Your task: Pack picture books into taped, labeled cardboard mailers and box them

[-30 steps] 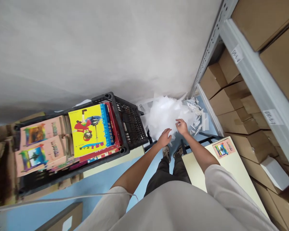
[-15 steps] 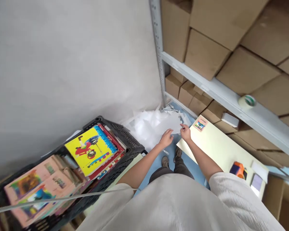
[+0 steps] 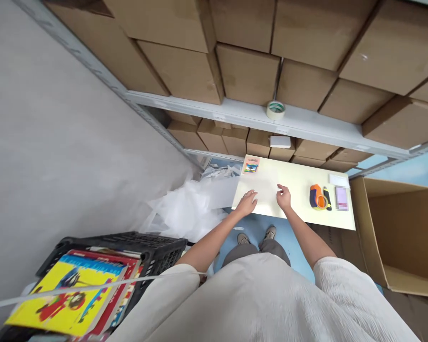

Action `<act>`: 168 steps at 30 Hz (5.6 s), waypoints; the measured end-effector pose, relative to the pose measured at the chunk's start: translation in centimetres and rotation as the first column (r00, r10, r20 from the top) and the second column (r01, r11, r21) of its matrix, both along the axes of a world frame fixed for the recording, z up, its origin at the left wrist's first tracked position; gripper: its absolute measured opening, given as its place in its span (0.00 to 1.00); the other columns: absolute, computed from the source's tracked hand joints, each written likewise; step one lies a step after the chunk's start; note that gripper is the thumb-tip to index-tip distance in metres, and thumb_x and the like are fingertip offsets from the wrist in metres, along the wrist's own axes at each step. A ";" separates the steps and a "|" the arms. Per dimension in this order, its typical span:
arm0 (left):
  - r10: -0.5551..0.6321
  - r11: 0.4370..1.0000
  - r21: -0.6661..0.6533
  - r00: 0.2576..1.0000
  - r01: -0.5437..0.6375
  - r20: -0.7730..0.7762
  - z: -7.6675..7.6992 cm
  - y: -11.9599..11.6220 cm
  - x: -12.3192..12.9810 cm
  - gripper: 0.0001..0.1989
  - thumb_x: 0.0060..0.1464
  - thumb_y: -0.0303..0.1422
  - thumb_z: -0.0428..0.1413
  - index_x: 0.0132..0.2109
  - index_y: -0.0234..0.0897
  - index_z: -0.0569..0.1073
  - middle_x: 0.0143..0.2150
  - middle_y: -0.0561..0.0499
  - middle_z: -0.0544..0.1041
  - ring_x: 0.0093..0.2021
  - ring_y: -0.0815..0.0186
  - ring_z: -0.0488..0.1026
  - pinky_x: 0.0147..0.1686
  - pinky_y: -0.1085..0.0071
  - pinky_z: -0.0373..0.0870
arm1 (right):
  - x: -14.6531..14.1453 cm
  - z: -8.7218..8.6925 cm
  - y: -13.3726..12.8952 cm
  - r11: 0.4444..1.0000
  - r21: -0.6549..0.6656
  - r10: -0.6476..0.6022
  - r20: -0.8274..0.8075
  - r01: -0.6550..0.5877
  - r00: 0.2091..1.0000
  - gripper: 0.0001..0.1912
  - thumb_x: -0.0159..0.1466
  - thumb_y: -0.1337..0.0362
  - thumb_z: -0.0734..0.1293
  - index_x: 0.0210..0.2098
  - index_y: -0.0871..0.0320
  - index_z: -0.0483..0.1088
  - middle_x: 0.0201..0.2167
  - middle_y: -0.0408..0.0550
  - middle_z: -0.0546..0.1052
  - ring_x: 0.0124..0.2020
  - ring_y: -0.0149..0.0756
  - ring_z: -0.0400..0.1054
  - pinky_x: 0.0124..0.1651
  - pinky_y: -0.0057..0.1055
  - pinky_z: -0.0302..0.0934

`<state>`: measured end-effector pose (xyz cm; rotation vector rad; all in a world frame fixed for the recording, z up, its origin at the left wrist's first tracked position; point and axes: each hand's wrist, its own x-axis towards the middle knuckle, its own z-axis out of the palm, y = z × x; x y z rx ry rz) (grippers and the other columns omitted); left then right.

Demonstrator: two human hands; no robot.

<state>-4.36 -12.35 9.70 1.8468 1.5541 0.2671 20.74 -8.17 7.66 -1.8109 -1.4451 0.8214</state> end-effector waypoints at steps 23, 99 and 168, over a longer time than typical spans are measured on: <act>-0.131 0.981 -0.172 0.968 0.094 -0.216 -3.4 1.6 7.5 0.38 0.60 0.27 0.54 0.77 0.39 0.64 0.82 0.35 0.58 0.80 0.43 0.57 0.76 0.42 0.57 | 7.5 -2.9 -2.7 0.860 -0.366 0.484 0.363 -0.356 0.797 0.31 0.68 0.66 0.63 0.70 0.54 0.71 0.75 0.61 0.65 0.72 0.62 0.57 0.71 0.59 0.56; -0.038 0.999 -0.013 0.990 0.037 -0.134 -5.8 0.6 12.1 0.33 0.58 0.24 0.57 0.70 0.42 0.74 0.78 0.40 0.64 0.75 0.41 0.63 0.69 0.44 0.70 | 8.3 -4.9 -2.4 0.766 -0.443 -0.426 0.190 0.465 0.884 0.23 0.56 0.60 0.72 0.50 0.56 0.74 0.56 0.62 0.73 0.59 0.57 0.69 0.62 0.47 0.65; 0.340 0.931 -0.200 0.927 -0.306 0.160 -6.7 4.3 2.8 0.26 0.61 0.26 0.57 0.66 0.39 0.67 0.63 0.37 0.77 0.63 0.50 0.77 0.64 0.52 0.73 | -4.4 -3.7 0.2 0.864 -0.457 -0.264 -0.049 0.214 0.963 0.17 0.57 0.61 0.64 0.44 0.54 0.76 0.41 0.47 0.83 0.44 0.42 0.78 0.51 0.37 0.73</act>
